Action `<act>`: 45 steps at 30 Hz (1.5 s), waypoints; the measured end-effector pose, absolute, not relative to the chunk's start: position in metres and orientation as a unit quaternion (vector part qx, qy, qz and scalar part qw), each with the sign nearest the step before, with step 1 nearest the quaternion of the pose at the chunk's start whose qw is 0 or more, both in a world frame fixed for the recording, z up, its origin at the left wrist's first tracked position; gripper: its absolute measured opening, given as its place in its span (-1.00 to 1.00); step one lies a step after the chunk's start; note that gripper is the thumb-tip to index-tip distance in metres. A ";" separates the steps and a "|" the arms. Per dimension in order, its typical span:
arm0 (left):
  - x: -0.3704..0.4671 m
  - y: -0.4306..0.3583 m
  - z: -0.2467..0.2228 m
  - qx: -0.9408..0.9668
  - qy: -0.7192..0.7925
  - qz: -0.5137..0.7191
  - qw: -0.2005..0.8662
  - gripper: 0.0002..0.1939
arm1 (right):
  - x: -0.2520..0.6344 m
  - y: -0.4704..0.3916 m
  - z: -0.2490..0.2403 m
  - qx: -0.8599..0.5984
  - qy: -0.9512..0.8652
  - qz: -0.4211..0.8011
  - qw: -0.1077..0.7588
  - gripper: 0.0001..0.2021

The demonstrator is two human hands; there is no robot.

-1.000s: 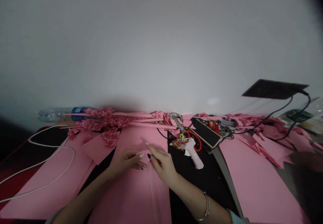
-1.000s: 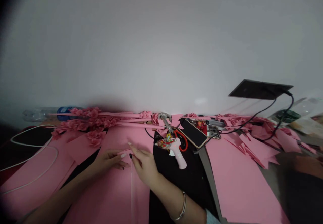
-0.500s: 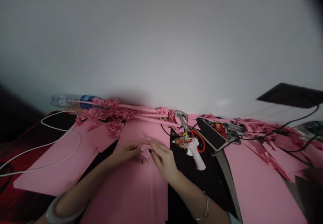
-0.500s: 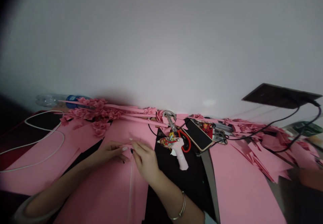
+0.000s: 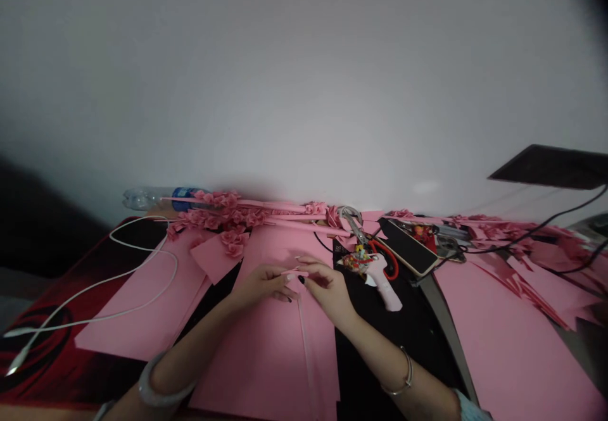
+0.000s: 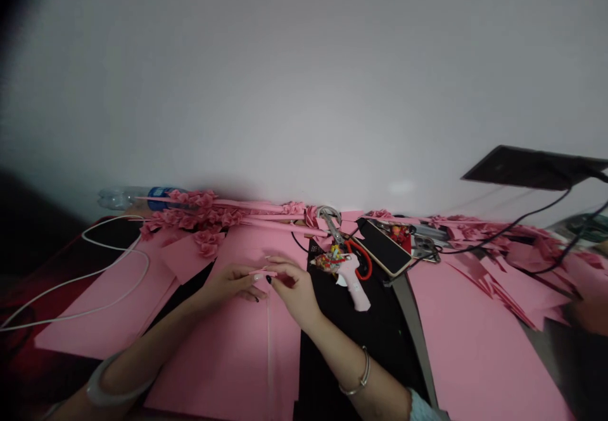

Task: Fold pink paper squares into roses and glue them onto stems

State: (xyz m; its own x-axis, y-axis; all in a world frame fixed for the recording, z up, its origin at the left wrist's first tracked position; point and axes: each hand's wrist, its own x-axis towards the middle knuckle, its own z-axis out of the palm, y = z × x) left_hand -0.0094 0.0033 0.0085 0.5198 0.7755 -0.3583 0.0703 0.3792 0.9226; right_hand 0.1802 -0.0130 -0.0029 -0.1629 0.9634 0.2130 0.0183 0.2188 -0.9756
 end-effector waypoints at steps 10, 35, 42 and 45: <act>-0.009 0.006 -0.001 0.487 0.430 0.270 0.711 -0.42 | 0.175 -0.014 0.000 -0.429 -0.553 0.490 0.520 -0.93; 0.000 -0.005 0.007 0.465 0.457 0.348 0.674 -0.57 | 0.175 -0.027 0.000 -0.420 -0.756 0.154 0.478 -0.66; -0.001 -0.004 0.006 0.449 0.457 0.359 0.679 -0.64 | 0.176 -0.027 0.000 -0.384 -0.795 0.150 0.444 -0.59; -0.002 -0.003 0.007 0.441 0.456 0.363 0.683 -0.66 | 0.177 -0.027 -0.001 -0.374 -0.802 0.173 0.433 -0.54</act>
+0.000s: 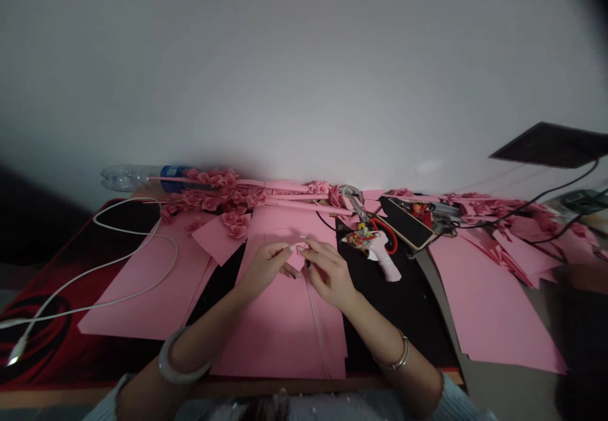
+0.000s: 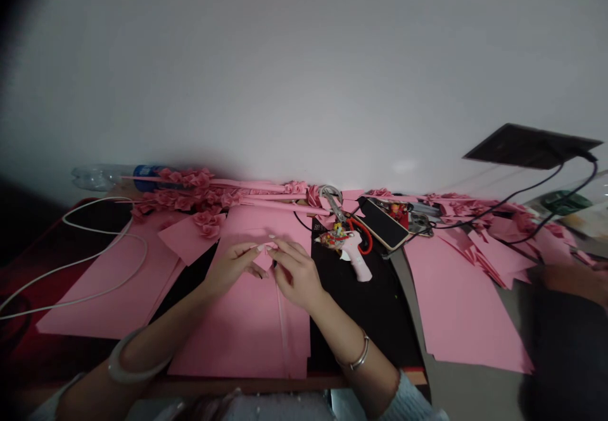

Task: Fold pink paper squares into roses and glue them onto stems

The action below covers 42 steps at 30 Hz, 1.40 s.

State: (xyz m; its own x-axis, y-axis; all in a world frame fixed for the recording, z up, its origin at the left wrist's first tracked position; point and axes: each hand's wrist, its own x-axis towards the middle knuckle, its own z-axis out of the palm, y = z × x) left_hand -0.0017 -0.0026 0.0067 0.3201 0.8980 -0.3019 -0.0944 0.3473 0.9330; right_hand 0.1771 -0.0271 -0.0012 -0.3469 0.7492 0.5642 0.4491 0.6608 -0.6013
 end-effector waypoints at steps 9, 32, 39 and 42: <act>-0.003 -0.002 0.007 0.448 0.446 0.358 0.687 -0.67 | 0.177 -0.027 -0.002 -0.373 -0.802 0.183 0.428 -0.53; -0.001 -0.012 0.004 0.542 0.381 0.299 0.687 -0.36 | 0.178 -0.020 0.006 -0.472 -0.737 0.345 0.341 -0.78; -0.003 -0.010 -0.004 0.558 0.371 0.302 0.679 -0.41 | 0.180 -0.020 0.004 -0.451 -0.737 0.375 0.336 -0.59; -0.003 -0.009 -0.001 0.549 0.386 0.310 0.674 -0.47 | 0.179 -0.021 0.004 -0.461 -0.728 0.366 0.351 -0.55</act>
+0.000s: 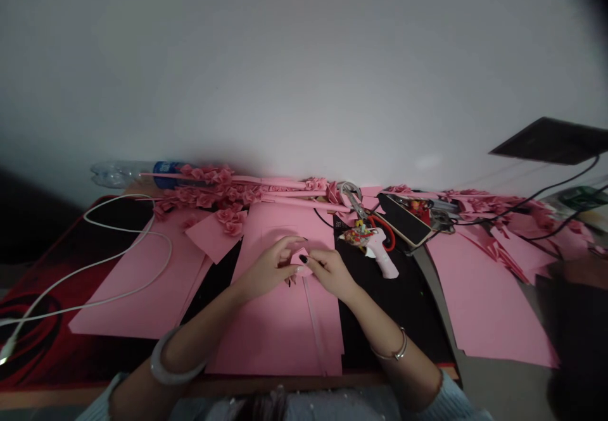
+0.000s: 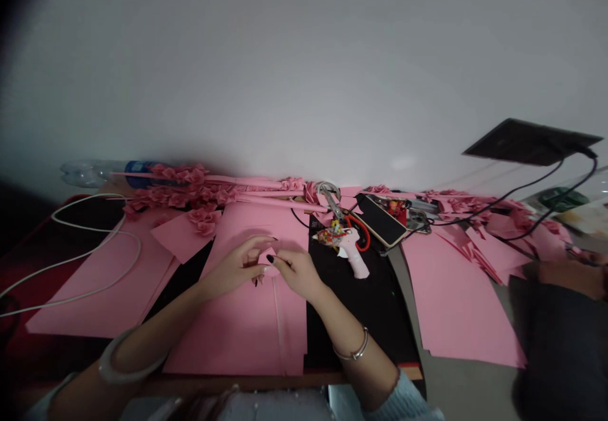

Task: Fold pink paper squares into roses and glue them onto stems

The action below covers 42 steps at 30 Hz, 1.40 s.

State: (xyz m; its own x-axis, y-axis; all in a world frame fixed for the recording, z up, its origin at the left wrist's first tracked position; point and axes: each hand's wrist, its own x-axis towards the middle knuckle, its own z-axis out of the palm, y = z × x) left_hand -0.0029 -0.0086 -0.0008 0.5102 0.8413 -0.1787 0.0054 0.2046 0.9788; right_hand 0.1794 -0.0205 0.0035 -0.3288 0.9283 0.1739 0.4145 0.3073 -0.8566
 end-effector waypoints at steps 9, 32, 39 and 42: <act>-0.001 -0.005 0.000 0.495 0.391 0.329 0.702 -0.54 | 0.180 -0.020 0.004 -0.478 -0.685 0.328 0.441 -0.80; -0.002 -0.002 -0.005 0.512 0.380 0.314 0.704 -0.51 | 0.185 -0.023 0.000 -0.406 -0.819 0.114 0.389 -0.54; -0.003 -0.003 -0.002 0.530 0.393 0.295 0.691 -0.48 | 0.176 -0.025 0.008 -0.419 -0.705 0.306 0.483 -0.81; -0.003 -0.005 0.000 0.532 0.403 0.283 0.689 -0.49 | 0.172 -0.024 0.009 -0.419 -0.644 0.394 0.504 -0.93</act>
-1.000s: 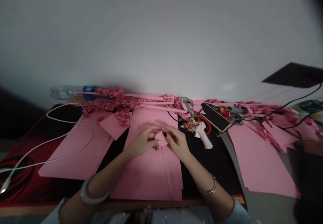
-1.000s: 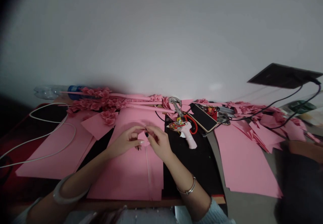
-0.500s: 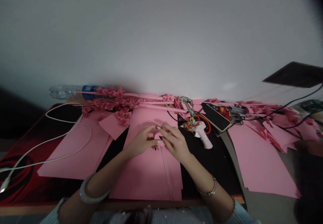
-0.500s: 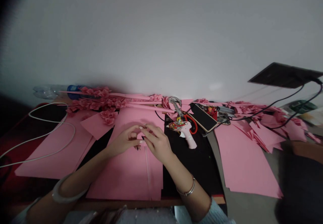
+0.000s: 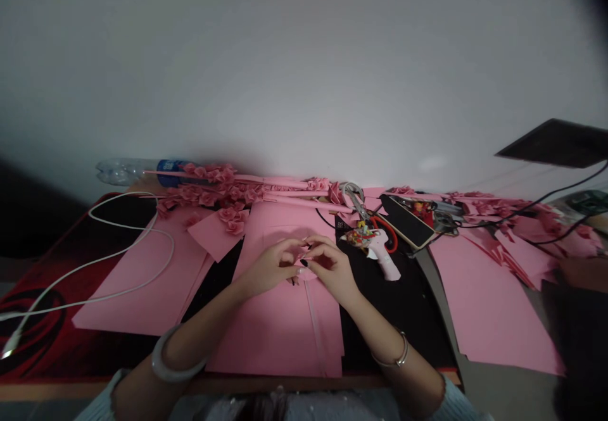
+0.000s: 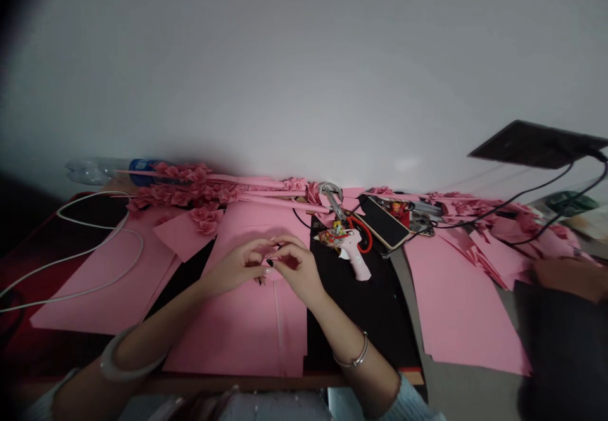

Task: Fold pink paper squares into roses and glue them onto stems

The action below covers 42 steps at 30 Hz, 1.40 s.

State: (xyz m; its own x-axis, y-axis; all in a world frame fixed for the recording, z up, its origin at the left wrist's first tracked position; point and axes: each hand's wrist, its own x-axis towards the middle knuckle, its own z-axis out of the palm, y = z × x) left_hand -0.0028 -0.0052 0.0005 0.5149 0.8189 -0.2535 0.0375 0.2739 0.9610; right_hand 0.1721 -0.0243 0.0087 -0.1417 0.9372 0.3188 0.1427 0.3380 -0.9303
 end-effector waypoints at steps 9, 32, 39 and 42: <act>0.000 -0.006 0.006 0.536 0.411 0.257 0.691 -0.80 | 0.172 -0.026 0.002 -0.436 -0.665 0.354 0.493 -0.87; -0.007 0.002 0.011 0.506 0.415 0.261 0.710 -0.80 | 0.181 -0.025 0.011 -0.349 -0.760 0.326 0.441 -0.79; -0.004 -0.001 0.011 0.519 0.407 0.259 0.705 -0.78 | 0.184 -0.023 0.002 -0.485 -0.661 0.353 0.451 -0.85; -0.004 -0.003 0.009 0.526 0.400 0.257 0.705 -0.80 | 0.183 -0.022 0.001 -0.482 -0.700 0.363 0.382 -0.72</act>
State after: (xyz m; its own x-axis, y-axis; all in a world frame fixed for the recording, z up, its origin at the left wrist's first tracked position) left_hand -0.0036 -0.0028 0.0095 0.5474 0.7837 -0.2935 0.0585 0.3141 0.9476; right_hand 0.1830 -0.0221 0.0007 -0.2439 0.9520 0.1847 0.3987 0.2721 -0.8758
